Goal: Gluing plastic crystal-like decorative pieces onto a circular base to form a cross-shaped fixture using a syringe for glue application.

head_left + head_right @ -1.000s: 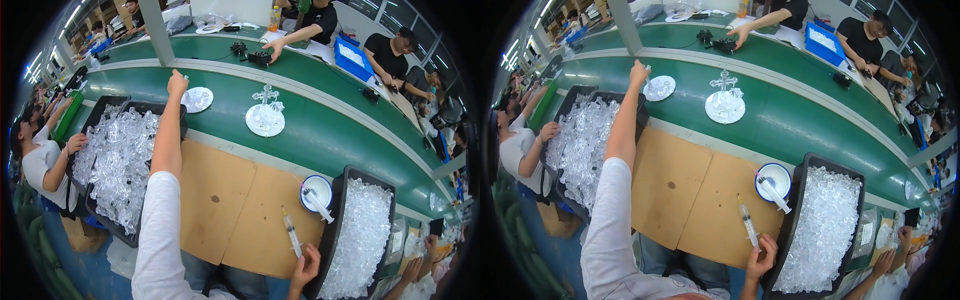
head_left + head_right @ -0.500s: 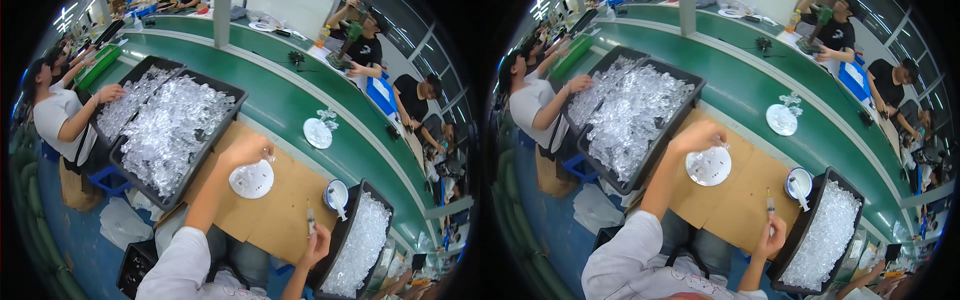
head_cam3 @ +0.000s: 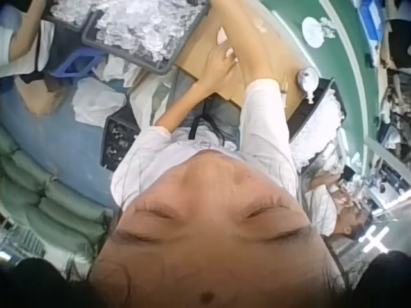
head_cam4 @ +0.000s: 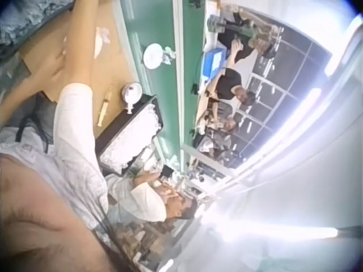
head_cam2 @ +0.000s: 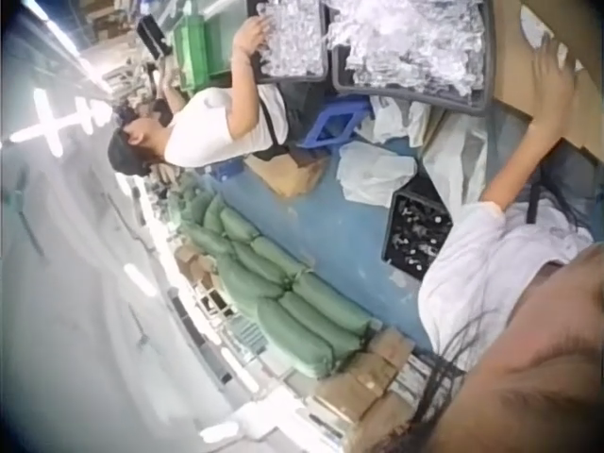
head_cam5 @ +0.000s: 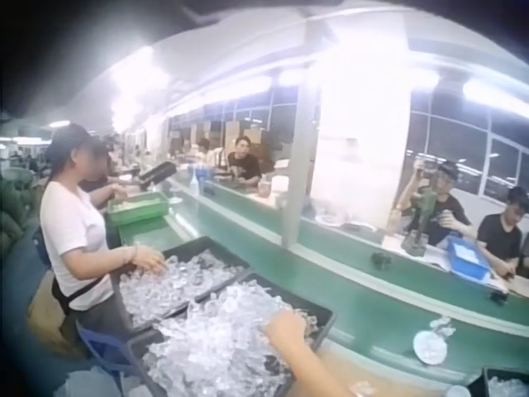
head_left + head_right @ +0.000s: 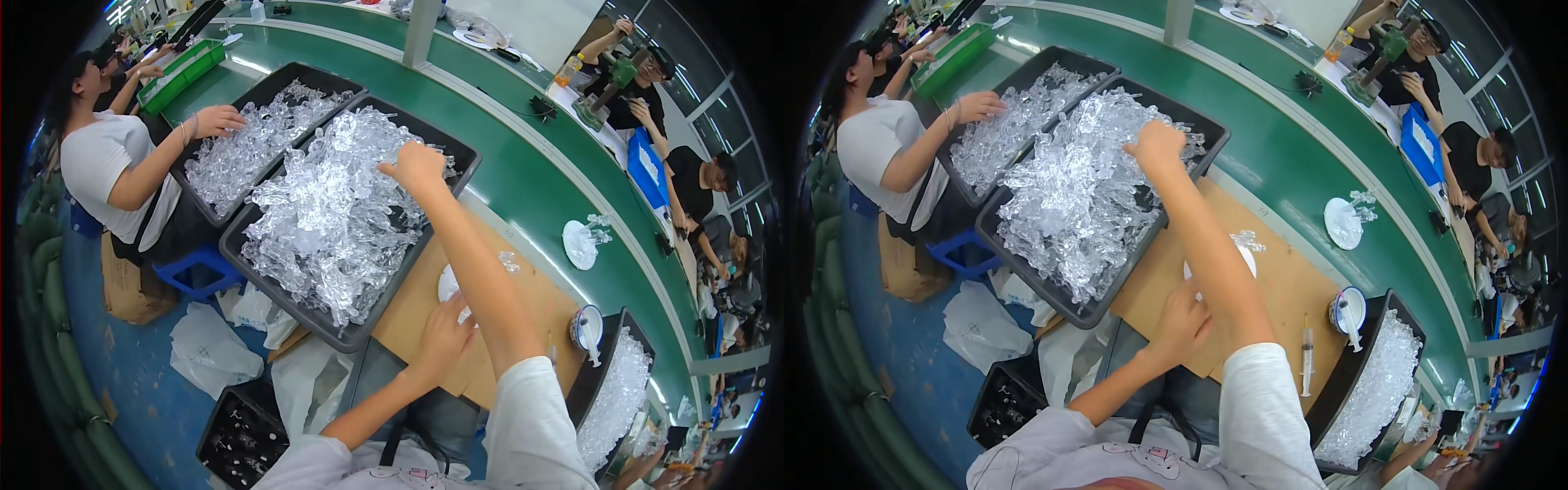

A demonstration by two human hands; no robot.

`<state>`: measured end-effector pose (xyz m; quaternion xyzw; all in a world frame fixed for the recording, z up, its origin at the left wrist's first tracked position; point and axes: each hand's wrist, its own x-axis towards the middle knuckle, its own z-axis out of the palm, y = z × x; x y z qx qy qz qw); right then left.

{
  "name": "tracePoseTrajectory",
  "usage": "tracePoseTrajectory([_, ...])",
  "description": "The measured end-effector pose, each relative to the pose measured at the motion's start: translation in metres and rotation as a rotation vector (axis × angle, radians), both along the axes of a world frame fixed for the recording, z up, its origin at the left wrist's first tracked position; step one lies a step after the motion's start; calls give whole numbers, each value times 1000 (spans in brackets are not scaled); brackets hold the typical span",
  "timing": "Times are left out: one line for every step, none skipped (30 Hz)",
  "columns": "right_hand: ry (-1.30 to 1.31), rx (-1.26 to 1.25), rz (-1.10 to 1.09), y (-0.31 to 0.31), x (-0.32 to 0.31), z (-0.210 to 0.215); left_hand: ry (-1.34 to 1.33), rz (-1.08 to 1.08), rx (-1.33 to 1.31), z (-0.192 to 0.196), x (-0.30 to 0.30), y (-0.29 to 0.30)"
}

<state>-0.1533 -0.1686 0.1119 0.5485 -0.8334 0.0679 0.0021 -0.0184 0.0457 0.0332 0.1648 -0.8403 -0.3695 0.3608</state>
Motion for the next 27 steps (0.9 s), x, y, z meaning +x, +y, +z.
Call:
tracePoseTrajectory([-3, 8, 1, -3, 1, 0, -3, 1, 8, -2, 10, -3])
tracePoseTrajectory([-10, -12, 0, 1, 0, 2, -23, -9, 26, -4, 21, -2])
tracePoseTrajectory([-17, -31, -5, 7, -3, 3, -43, -24, 44, -6, 31, -1])
tracePoseTrajectory([-29, -98, -32, 11, -8, 2, -39, -33, 53, -7, 34, -2])
tracePoseTrajectory([-24, -88, -46, 18, -14, 1, -35, 1, 82, -7, 36, -4])
tracePoseTrajectory([-153, -225, 3, 27, -22, -1, -32, 29, 112, -7, 36, -6])
tracePoseTrajectory([-276, -367, 40, 38, -34, -2, -28, -2, 123, -7, 34, -10])
tracePoseTrajectory([-403, -475, 99, 51, -33, 8, -23, 23, 124, -4, 36, -15])
tracePoseTrajectory([-622, -527, 125, 72, -38, 21, -18, 45, 127, -1, 36, -21])
tracePoseTrajectory([-841, -577, 143, 104, -36, 42, -21, 23, 151, 2, 38, -24])
tracePoseTrajectory([-885, -653, 140, 143, -31, 63, -16, 70, 154, 6, 38, -28])
tracePoseTrajectory([-927, -733, 136, 184, -29, 75, -12, 116, 155, 6, 35, -32])
tracePoseTrajectory([-926, -757, 13, 224, -40, 70, -17, 98, 176, 3, 30, -38])
tracePoseTrajectory([-939, -816, -117, 255, -44, 65, 28, 106, 194, -1, 24, -43])
tracePoseTrajectory([-884, -858, -242, 283, -50, 53, 75, 109, 212, -5, 15, -48])
tracePoseTrajectory([-874, -828, -333, 301, -55, 35, 68, 85, 232, -7, 6, -52])
tracePoseTrajectory([-867, -796, -418, 316, -59, 17, 85, 52, 244, -6, -3, -56])
tracePoseTrajectory([-864, -739, -420, 322, -63, -6, 102, 24, 255, -7, -12, -59])
tracePoseTrajectory([-864, -680, -424, 322, -63, -24, 91, 10, 276, -11, -21, -59])
tracePoseTrajectory([-901, -665, -398, 313, -58, -36, 88, -32, 294, -16, -27, -62])
tracePoseTrajectory([-939, -650, -369, 304, -55, -48, 86, -70, 312, -22, -31, -64])
tracePoseTrajectory([-944, -634, -385, 298, -56, -57, 33, -84, 251, -34, -35, -64])
tracePoseTrajectory([-964, -645, -364, 292, -60, -63, 26, -86, 266, -35, -38, -63])
tracePoseTrajectory([-983, -654, -342, 290, -63, -69, 48, -89, 233, -36, -40, -61])
tracePoseTrajectory([-991, -635, -345, 287, -65, -72, 68, -81, 200, -36, -39, -61])
tracePoseTrajectory([-999, -627, -363, 284, -66, -73, 61, -71, 216, -35, -39, -61])
tracePoseTrajectory([-1005, -618, -380, 281, -67, -73, 79, -76, 227, -35, -38, -61])
